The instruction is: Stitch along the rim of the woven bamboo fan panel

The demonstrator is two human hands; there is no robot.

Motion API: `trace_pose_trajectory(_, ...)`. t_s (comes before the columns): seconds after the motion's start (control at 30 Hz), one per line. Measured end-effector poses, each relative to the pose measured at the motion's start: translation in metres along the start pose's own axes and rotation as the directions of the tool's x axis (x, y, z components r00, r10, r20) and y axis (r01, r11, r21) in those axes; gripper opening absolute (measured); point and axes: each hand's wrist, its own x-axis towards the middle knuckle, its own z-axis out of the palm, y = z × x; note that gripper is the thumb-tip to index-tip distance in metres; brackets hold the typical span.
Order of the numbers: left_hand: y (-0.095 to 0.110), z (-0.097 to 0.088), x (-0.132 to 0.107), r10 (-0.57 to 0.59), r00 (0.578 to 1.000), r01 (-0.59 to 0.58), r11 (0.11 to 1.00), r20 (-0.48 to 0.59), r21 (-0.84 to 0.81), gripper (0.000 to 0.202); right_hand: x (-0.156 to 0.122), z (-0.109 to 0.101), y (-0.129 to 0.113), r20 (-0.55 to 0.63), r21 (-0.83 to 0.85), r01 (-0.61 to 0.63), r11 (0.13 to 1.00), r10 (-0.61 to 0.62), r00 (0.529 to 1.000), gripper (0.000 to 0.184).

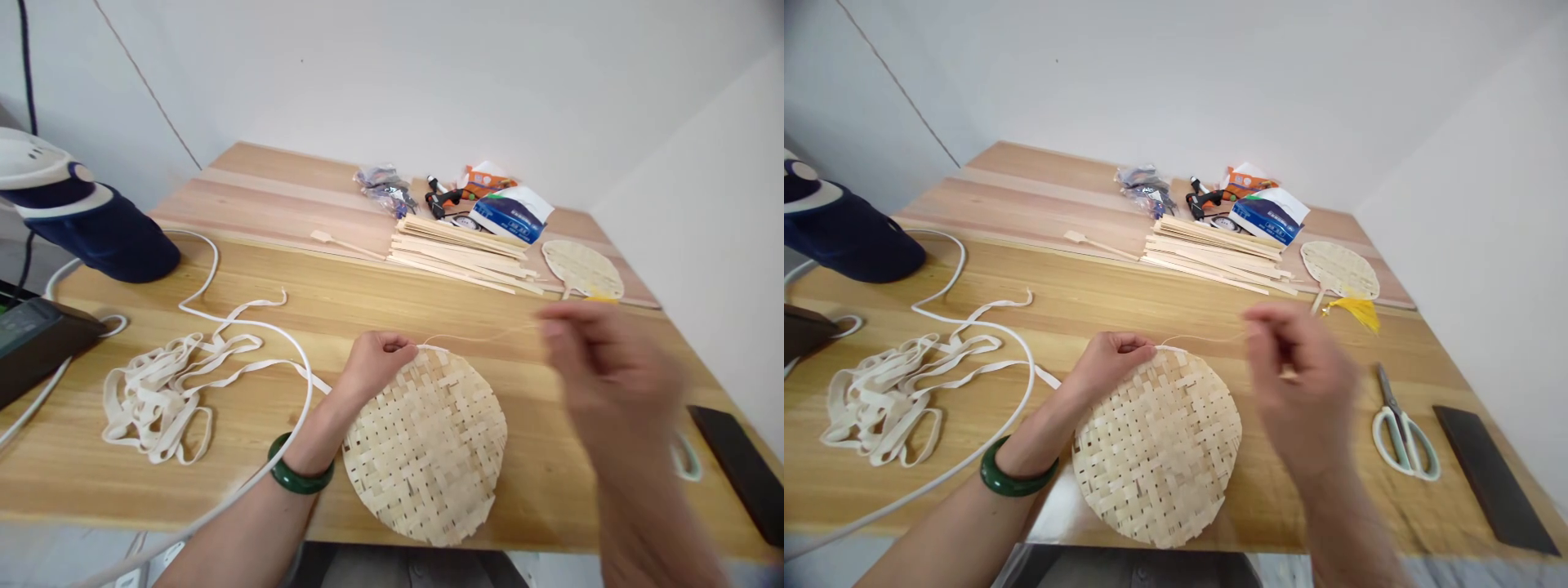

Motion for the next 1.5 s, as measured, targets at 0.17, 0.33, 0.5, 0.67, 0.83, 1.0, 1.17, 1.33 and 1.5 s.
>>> trace_pose_trajectory(0.17, 0.003, 0.0, 0.0, -0.002, 1.0, 0.002, 1.0, 0.0, -0.008, 0.023, -0.021, 0.055, 0.013, 0.268, -0.111, 0.002, 0.994, 0.028, 0.963, 0.019)
trace_pose_trajectory(0.33, 0.003, 0.0, 0.001, -0.009, 1.0, 0.009, 1.0, 0.009, -0.003, 0.021, -0.031, 0.07, 0.025, 0.237, -0.179, 0.063, 0.982, -0.019, 0.971, 0.023)
trace_pose_trajectory(0.5, 0.001, -0.001, 0.002, -0.025, 1.0, 0.025, 0.999, 0.009, -0.02, 0.02, -0.031, 0.07, 0.026, 0.241, -0.175, 0.069, 0.982, -0.025, 0.97, 0.023)
trace_pose_trajectory(0.67, 0.0, 0.0, 0.002, -0.019, 1.0, 0.02, 1.0, 0.012, -0.019, 0.02, -0.032, 0.071, 0.028, 0.248, -0.171, 0.056, 0.984, -0.012, 0.969, 0.024)
trace_pose_trajectory(0.83, 0.0, 0.001, 0.001, -0.025, 1.0, 0.025, 1.0, 0.009, -0.012, 0.02, -0.031, 0.071, 0.028, 0.243, -0.174, 0.057, 0.983, -0.014, 0.97, 0.024)
trace_pose_trajectory(1.0, 0.0, 0.0, 0.001, -0.019, 1.0, 0.019, 1.0, 0.012, 0.001, 0.02, -0.031, 0.073, 0.031, 0.238, -0.156, 0.064, 0.986, -0.025, 0.971, 0.024)
trace_pose_trajectory(1.17, 0.0, 0.0, 0.001, -0.01, 1.0, 0.01, 1.0, 0.016, -0.007, 0.02, -0.033, 0.073, 0.032, 0.239, -0.141, 0.058, 0.988, -0.023, 0.971, 0.024)
trace_pose_trajectory(1.33, 0.0, 0.0, 0.002, -0.012, 1.0, 0.012, 1.0, 0.011, -0.014, 0.02, -0.033, 0.072, 0.031, 0.23, -0.154, 0.049, 0.987, -0.012, 0.973, 0.025)
trace_pose_trajectory(1.5, -0.001, 0.001, 0.003, 0.006, 1.0, -0.006, 1.0, 0.009, 0.005, 0.02, -0.032, 0.074, 0.033, 0.242, -0.158, 0.053, 0.986, -0.014, 0.97, 0.025)
